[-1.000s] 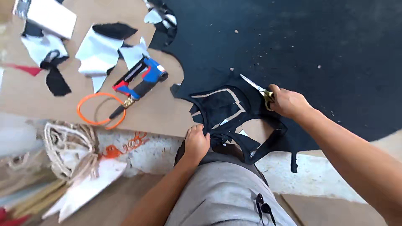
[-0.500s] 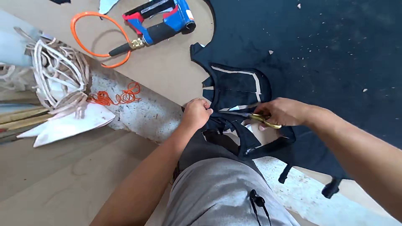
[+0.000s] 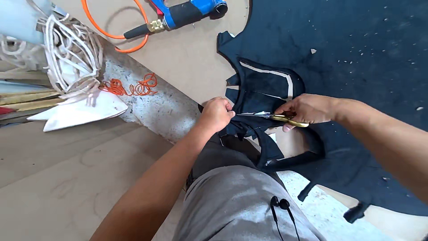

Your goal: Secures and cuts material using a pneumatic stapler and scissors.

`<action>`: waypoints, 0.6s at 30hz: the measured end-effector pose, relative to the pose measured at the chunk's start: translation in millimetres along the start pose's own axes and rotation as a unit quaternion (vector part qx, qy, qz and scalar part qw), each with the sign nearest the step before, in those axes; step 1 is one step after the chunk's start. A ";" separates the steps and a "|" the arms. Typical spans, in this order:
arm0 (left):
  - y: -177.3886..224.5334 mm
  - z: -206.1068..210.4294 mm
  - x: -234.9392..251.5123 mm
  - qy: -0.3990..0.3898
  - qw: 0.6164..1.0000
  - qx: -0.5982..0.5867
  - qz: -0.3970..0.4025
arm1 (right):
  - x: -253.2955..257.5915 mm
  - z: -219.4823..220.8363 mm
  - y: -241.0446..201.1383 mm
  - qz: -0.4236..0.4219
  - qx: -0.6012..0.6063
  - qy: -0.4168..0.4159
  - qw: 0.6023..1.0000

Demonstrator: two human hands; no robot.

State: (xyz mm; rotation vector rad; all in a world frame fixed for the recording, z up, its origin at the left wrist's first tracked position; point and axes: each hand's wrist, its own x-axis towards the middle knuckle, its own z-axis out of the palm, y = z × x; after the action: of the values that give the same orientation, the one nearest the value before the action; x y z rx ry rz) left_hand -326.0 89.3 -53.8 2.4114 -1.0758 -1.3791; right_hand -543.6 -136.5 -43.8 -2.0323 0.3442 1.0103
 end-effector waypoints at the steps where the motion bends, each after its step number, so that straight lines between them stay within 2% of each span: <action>1: 0.7 -0.2 0.2 -0.001 1.000 0.001 -0.001 | 2.5 0.4 -0.2 -0.006 -0.007 0.003 1.000; 7: 1.7 -1.9 -0.7 -0.005 1.000 0.008 0.004 | 6.7 5.1 -1.1 0.000 0.004 0.004 1.000; 12: -0.8 -5.2 0.1 -0.012 1.000 0.001 0.018 | 5.7 5.9 -14.2 -0.017 -0.058 0.008 0.998; 14: 1.1 -5.8 0.3 -0.015 1.000 0.001 0.007 | -0.1 5.5 -18.8 0.000 -0.101 0.008 0.995; 16: 3.7 -6.8 0.2 -0.015 1.000 0.011 -0.004 | -17.0 5.8 -9.8 0.013 -0.117 0.036 0.992; 18: 8.5 -6.4 1.1 -0.011 0.999 0.044 -0.008 | -50.1 9.9 4.1 0.041 -0.088 0.102 0.990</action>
State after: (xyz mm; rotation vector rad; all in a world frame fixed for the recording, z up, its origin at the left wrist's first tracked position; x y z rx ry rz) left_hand -324.8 81.0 -47.0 2.4766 -1.1476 -1.3950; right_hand -583.2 -136.9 -11.3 -2.3058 0.4622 0.9116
